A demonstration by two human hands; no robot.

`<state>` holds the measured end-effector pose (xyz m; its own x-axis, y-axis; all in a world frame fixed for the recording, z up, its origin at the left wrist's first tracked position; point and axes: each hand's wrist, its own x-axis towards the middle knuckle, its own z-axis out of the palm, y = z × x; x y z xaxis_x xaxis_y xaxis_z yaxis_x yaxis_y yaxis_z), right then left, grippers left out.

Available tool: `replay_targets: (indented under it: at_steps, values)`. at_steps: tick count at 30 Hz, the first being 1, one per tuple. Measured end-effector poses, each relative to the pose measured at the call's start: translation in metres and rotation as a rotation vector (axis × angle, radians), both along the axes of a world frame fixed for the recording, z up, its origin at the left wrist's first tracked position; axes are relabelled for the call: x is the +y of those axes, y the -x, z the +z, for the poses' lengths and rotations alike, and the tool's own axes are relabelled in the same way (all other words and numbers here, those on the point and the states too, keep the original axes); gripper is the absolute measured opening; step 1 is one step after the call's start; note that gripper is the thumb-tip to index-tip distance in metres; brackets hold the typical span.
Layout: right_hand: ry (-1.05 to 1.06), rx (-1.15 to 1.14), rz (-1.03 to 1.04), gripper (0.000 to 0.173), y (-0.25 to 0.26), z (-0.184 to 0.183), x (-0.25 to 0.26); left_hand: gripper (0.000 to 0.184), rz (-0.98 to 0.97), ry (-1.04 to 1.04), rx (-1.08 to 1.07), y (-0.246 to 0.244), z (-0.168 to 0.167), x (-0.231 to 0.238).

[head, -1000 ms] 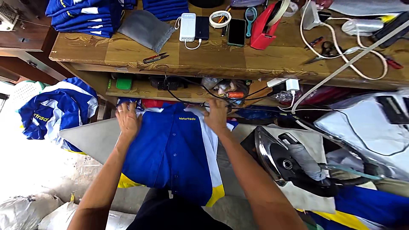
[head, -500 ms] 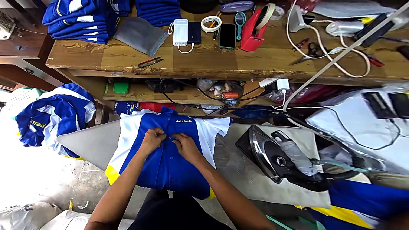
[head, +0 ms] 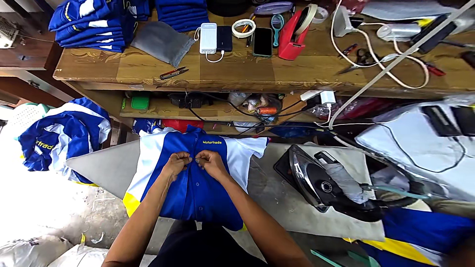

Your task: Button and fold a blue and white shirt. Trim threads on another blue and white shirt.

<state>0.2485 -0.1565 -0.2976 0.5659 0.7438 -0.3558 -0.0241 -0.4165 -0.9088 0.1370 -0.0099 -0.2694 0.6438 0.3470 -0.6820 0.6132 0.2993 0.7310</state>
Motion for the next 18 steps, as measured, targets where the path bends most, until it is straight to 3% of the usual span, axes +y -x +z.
replay_targets:
  at_steps: [8,11,15,18]
  values:
    - [-0.106,0.09,-0.13,0.011,0.009,-0.005,0.003,0.011,0.055,-0.047,-0.078,0.005,-0.008,-0.004]
    - [-0.074,0.095,-0.16,0.01,0.013,-0.003,0.005,0.012,0.002,-0.229,-0.158,0.01,-0.012,-0.01]
    - [-0.017,0.117,-0.147,0.011,0.011,-0.001,0.006,0.024,-0.242,-0.529,-0.11,0.011,-0.002,-0.013]
    - [-0.098,0.188,-0.141,0.015,0.008,-0.005,0.004,0.023,-0.323,-0.751,-0.114,0.011,-0.005,-0.019]
